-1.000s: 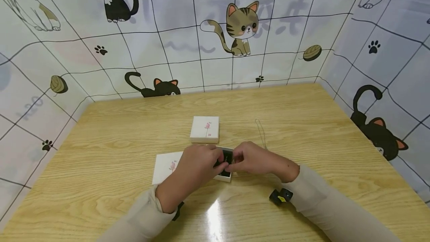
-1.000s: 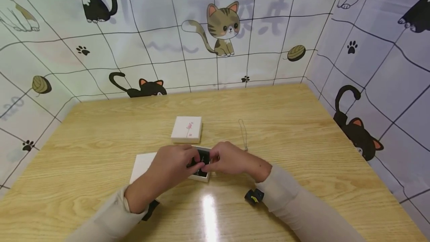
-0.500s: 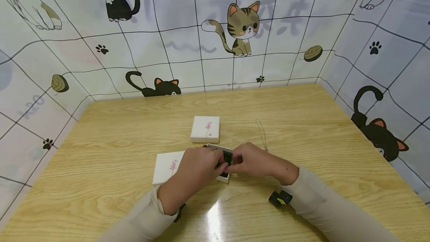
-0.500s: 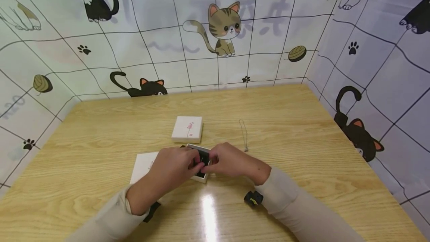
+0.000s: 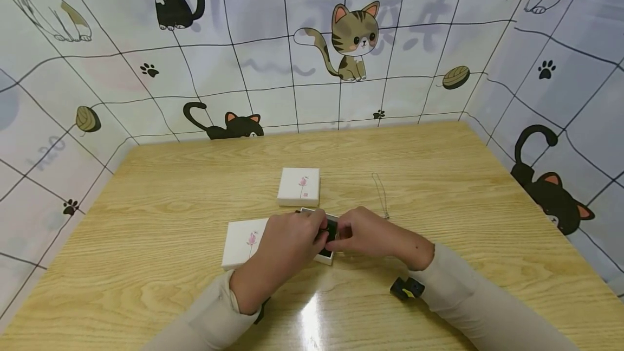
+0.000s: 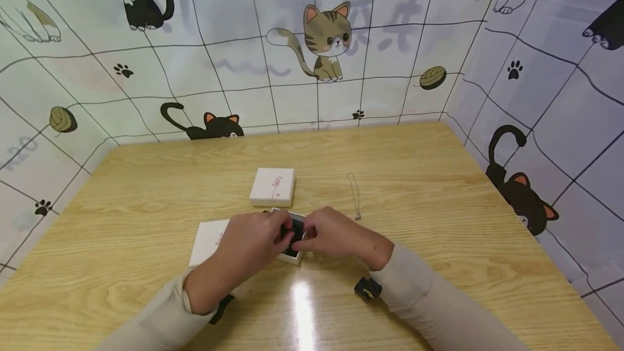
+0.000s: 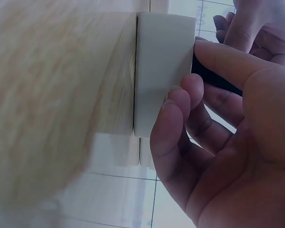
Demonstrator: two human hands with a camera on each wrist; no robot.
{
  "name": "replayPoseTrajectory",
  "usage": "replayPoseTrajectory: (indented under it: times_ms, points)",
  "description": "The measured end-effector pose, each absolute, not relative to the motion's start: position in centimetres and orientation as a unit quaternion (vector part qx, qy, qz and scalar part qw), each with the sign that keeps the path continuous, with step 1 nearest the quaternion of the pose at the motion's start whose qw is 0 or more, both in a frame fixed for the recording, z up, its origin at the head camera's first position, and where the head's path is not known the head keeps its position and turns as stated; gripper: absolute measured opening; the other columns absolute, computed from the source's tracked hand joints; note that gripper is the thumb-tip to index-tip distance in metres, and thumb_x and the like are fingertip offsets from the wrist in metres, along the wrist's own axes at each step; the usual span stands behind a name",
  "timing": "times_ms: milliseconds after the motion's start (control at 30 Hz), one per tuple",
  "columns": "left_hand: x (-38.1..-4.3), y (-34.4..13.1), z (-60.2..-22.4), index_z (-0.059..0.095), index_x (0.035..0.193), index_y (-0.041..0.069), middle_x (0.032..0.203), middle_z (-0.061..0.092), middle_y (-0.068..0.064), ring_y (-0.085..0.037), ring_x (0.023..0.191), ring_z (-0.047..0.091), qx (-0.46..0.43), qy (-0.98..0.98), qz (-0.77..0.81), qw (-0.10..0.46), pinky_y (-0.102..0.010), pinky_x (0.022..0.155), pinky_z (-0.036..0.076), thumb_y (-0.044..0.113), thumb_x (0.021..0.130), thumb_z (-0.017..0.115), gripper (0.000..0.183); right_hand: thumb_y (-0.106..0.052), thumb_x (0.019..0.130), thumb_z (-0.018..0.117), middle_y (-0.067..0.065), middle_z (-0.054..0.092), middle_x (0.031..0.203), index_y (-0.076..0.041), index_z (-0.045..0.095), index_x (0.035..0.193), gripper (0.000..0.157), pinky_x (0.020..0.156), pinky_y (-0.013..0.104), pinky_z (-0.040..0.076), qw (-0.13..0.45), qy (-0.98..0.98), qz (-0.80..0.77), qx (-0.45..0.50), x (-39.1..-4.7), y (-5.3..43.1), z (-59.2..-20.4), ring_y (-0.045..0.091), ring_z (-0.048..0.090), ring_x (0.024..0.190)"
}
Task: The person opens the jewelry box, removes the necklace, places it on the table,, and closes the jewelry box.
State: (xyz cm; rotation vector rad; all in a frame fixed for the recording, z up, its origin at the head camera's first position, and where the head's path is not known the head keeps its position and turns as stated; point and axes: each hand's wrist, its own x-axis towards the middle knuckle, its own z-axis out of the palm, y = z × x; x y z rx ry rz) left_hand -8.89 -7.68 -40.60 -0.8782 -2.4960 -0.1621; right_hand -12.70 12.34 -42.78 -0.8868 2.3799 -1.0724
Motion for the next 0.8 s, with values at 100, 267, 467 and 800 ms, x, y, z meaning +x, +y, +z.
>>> replayPoseTrajectory:
  times_ms: [100, 267, 467, 800]
  points:
    - [-8.88, -7.68, -40.68, 0.063, 0.077, 0.018, 0.059, 0.06, 0.009, -0.005, 0.045, 0.05, -0.321, -0.911, -0.056, 0.251, -0.021, 0.04, 0.033, 0.025, 0.079, 0.083, 0.022, -0.028, 0.09, 0.076, -0.008, 0.059, 0.059, -0.014, 0.073, 0.076, 0.02, 0.048, 0.019, 0.037, 0.188, 0.85, -0.376, -0.318, -12.6, 12.28, -42.71, 0.0, 0.047, 0.051]
    - [-8.9, -7.66, -40.77, 0.063, 0.074, 0.017, 0.057, 0.06, 0.008, -0.004, 0.044, 0.049, -0.325, -0.906, -0.048, 0.266, -0.021, 0.039, 0.034, 0.023, 0.078, 0.082, 0.021, -0.026, 0.09, 0.075, -0.01, 0.058, 0.057, -0.011, 0.071, 0.072, 0.023, 0.047, 0.018, 0.036, 0.178, 0.857, -0.364, -0.317, -12.4, 12.18, -42.49, 0.0, 0.045, 0.049]
    - [-8.82, -7.59, -40.7, 0.062, 0.07, 0.016, 0.053, 0.055, 0.009, -0.003, 0.043, 0.045, -0.325, -0.903, -0.045, 0.278, -0.022, 0.038, 0.032, 0.019, 0.078, 0.081, 0.021, -0.026, 0.09, 0.075, -0.011, 0.056, 0.057, -0.011, 0.069, 0.069, 0.026, 0.046, 0.017, 0.035, 0.162, 0.867, -0.349, -0.318, -12.19, 12.01, -42.31, -0.001, 0.044, 0.048]
    - [-9.09, -7.61, -40.8, 0.058, 0.068, 0.016, 0.05, 0.049, 0.009, -0.002, 0.042, 0.035, -0.334, -0.893, -0.055, 0.297, -0.02, 0.039, 0.022, 0.016, 0.079, 0.077, 0.023, -0.027, 0.089, 0.077, -0.013, 0.053, 0.058, -0.016, 0.061, 0.062, 0.033, 0.047, 0.017, 0.034, 0.134, 0.877, -0.326, -0.327, -11.96, 11.88, -42.28, -0.002, 0.042, 0.05]
